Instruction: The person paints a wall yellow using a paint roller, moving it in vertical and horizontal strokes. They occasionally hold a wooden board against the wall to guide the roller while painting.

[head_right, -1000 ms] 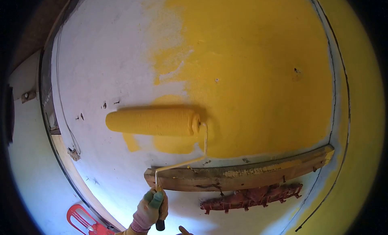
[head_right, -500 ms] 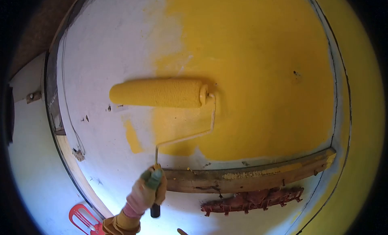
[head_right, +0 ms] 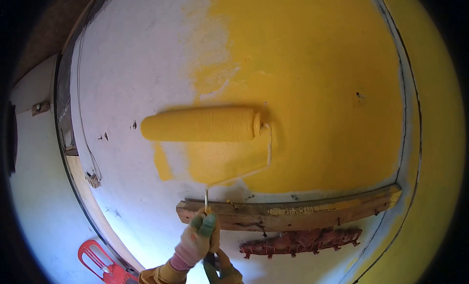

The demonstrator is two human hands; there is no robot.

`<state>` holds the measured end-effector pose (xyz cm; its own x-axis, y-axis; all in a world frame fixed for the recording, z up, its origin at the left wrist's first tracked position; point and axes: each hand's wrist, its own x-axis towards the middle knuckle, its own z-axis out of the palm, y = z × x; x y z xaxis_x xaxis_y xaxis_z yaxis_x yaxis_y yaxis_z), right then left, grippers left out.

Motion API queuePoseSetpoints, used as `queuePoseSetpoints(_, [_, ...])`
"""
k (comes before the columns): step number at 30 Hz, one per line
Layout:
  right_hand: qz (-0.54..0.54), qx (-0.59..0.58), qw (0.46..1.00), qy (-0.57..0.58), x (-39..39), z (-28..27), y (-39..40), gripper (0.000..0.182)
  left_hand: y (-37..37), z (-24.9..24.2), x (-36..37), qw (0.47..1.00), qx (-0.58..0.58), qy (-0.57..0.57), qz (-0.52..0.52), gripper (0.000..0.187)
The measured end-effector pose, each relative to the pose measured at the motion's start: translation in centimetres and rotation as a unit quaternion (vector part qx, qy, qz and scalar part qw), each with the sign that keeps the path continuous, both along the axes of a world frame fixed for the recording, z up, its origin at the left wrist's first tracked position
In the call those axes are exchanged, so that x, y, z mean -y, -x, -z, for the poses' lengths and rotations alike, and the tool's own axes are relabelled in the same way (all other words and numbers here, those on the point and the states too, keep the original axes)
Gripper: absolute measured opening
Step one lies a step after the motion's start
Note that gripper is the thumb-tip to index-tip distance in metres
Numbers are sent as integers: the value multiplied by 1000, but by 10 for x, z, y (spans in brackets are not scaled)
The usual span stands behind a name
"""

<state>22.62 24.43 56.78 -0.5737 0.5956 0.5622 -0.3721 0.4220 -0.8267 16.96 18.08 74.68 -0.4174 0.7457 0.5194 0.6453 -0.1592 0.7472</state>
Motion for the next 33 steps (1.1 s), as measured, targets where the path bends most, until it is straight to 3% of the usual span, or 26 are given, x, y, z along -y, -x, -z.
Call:
queuePoseSetpoints(2, [49,15,998,-21,36,-50,-35,39,-14,16,6,997,63,17,-47,29])
queuePoseSetpoints(4, [69,25,997,-33,47,-53,-45,40,-23,25,10,999,24,-30,-25,31])
queuePoseSetpoints(6, [68,13,998,-8,50,-42,-48,37,-28,28,9,997,74,18,-28,32])
queuePoseSetpoints(8, [62,-9,998,-6,47,-49,-48,36,-20,30,9,990,137,26,38,28])
queuePoseSetpoints(10, [28,12,1000,7,42,-75,-47,34,-14,21,4,997,69,20,14,25])
queuePoseSetpoints(12, [65,-2,998,-9,34,-80,-40,31,-14,9,2,981,-171,-74,-55,22])
queuePoseSetpoints(13, [100,-16,995,-22,29,-82,-35,28,-6,9,1,985,-154,76,28,46])
queuePoseSetpoints(14, [136,-31,990,-38,23,-85,-29,25,-6,11,-2,985,-157,71,31,46])
queuePoseSetpoints(16, [206,-60,975,-64,16,-88,-24,19,-11,14,-4,924,-378,-50,-15,42])
queuePoseSetpoints(17, [209,-61,974,-64,17,-84,-25,19,-19,17,-5,941,-331,-57,-40,11])
queuePoseSetpoints(18, [192,-55,979,-40,16,-71,-29,25,-23,21,-9,941,-331,-62,-37,11])
queuePoseSetpoints(20, [157,-42,987,11,17,-53,-41,37,-31,33,-15,984,-125,-83,94,11])
queuePoseSetpoints(21, [264,-48,951,-155,23,-74,-57,36,-49,30,-10,983,-142,-99,69,23])
queuePoseSetpoints(22, [223,-60,972,-37,27,-82,-69,31,-58,22,-12,983,-138,-99,72,23])
queuePoseSetpoints(23, [179,-72,978,82,29,-85,-78,26,-65,8,-16,973,9,-36,228,18])
queuePoseSetpoints(24, [194,-108,973,57,19,-75,-83,16,-72,-5,-21,914,154,29,373,14])
queuePoseSetpoints(25, [196,-108,973,61,10,-71,-96,13,-80,-13,-29,912,157,30,378,14])
queuePoseSetpoints(27, [202,-106,971,66,8,-75,-116,11,-95,-23,-52,831,183,121,512,20])
queuePoseSetpoints(29, [150,-230,934,228,16,-105,-132,15,-110,-26,-71,808,180,124,547,22])
queuePoseSetpoints(30, [155,-232,934,225,14,-116,-137,15,-117,-28,-79,787,174,126,578,24])
queuePoseSetpoints(31, [161,-218,929,253,11,-128,-142,13,-123,-32,-87,785,172,126,582,24])
queuePoseSetpoints(33, [172,-190,915,313,8,-143,-150,13,-132,-38,-99,835,121,104,527,27])
